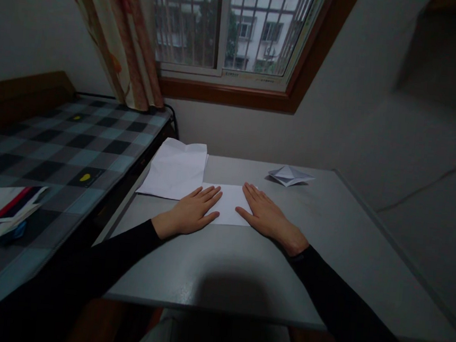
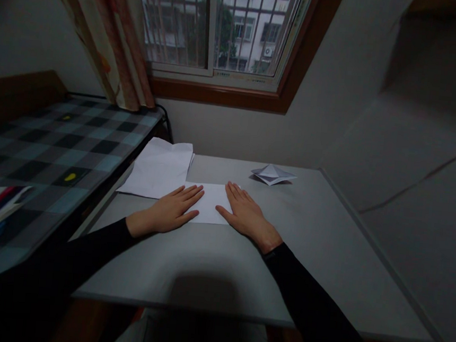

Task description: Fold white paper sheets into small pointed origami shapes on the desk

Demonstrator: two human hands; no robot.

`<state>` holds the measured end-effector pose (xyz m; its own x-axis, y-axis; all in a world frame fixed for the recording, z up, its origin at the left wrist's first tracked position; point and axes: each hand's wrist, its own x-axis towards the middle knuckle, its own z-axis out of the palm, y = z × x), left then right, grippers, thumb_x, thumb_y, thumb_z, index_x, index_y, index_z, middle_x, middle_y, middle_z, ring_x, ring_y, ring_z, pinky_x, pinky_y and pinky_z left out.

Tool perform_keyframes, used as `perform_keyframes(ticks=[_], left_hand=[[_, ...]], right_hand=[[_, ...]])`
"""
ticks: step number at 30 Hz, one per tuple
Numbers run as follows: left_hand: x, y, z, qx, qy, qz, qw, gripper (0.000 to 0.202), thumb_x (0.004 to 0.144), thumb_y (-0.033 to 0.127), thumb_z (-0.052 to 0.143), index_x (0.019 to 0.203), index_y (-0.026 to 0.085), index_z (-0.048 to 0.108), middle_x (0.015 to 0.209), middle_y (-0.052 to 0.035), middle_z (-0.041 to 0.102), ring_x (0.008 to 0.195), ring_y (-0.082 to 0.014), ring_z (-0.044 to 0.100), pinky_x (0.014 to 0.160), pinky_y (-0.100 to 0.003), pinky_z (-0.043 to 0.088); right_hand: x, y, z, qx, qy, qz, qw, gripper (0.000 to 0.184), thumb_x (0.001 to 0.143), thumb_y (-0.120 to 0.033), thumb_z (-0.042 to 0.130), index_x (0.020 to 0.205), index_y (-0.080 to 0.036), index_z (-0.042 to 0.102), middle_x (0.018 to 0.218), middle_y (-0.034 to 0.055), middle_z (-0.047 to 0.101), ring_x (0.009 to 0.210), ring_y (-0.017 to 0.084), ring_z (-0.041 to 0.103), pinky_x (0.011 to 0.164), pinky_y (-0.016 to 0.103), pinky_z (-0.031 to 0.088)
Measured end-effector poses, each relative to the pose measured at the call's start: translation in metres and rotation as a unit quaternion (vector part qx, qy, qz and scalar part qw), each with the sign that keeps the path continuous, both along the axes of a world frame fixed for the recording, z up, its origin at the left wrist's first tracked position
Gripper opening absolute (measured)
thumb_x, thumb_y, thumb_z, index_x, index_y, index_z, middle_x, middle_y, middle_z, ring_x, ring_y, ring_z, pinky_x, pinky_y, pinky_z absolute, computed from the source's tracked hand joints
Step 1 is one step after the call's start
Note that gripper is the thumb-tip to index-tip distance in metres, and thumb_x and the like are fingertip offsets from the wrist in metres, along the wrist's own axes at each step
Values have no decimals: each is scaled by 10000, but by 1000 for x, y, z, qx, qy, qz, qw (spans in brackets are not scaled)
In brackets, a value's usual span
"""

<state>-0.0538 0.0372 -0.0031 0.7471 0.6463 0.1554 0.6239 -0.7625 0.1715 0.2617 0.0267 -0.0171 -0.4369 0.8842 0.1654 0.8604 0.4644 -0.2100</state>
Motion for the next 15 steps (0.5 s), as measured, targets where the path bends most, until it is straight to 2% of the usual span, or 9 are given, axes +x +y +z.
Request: perform_keyframes(ticks=[9,12,15], left_hand=[[-2,0,2,15,36,-1,999,748,1186,596,338,1765,122,316,1843,-182,306,1712,-342,328,1393,-531,241],[-2,-3,8,49,35,1,998,774,1164,639,393,1723,104,392,1803,-201,395,1673,-355,402,1388,-544,247],[-1,-8,17,90,20,-12,996,724,1129,646,500,1608,106,539,1693,-214,550,1568,-365,529,1363,-550,292]], right_hand=[[21,-1,-4,17,-15,-31,999,855,1137,-693,369,1813,-183,253,1828,184,360,1702,368,349,1379,611,325],[19,-5,4,4,-35,-41,999,814,1144,-645,354,1789,-150,316,1821,199,371,1700,365,358,1377,625,309],[16,-7,18,21,-33,-44,998,727,1129,-584,437,1700,-136,479,1754,218,489,1635,398,466,1348,656,344]])
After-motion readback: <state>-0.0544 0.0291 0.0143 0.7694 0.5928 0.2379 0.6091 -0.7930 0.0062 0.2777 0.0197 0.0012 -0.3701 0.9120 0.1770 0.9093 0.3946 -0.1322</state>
